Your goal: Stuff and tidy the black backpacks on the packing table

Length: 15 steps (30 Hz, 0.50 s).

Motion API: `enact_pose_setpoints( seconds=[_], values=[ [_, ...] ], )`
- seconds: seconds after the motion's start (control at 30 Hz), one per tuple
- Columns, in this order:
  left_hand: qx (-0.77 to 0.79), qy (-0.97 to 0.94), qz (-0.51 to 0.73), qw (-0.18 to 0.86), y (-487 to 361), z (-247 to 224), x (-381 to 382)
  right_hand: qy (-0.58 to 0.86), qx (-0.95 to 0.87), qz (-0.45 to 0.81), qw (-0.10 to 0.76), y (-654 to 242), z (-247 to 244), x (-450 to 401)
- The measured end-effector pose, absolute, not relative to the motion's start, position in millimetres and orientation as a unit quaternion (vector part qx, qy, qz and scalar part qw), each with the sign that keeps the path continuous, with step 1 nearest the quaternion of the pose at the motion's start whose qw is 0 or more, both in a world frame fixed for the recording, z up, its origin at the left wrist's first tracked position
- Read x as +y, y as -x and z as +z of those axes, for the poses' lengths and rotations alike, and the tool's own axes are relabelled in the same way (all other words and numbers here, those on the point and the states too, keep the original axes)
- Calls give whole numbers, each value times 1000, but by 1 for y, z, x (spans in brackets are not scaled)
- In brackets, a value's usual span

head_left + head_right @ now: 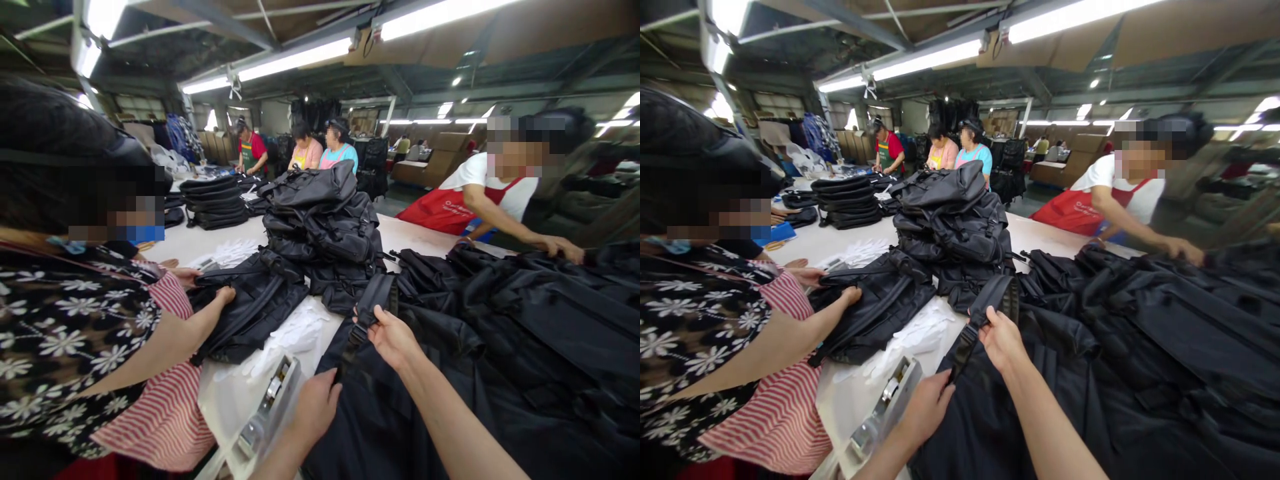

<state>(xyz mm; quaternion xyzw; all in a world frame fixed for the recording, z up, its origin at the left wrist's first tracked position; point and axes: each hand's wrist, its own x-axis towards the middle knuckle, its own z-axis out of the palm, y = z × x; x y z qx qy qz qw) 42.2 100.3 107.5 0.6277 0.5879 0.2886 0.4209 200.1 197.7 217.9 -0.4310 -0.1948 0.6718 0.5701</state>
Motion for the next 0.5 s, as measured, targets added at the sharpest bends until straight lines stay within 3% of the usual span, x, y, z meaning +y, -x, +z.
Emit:
enact_pose_setpoints(
  seconds=[0.1, 0.5],
  values=[
    [603, -601, 302, 428, -47, 106, 102, 426, -191, 687, 557, -197, 219, 189],
    [556, -385, 291, 677, -27, 76, 119, 433, -205, 721, 500, -189, 199, 141]
  ],
)
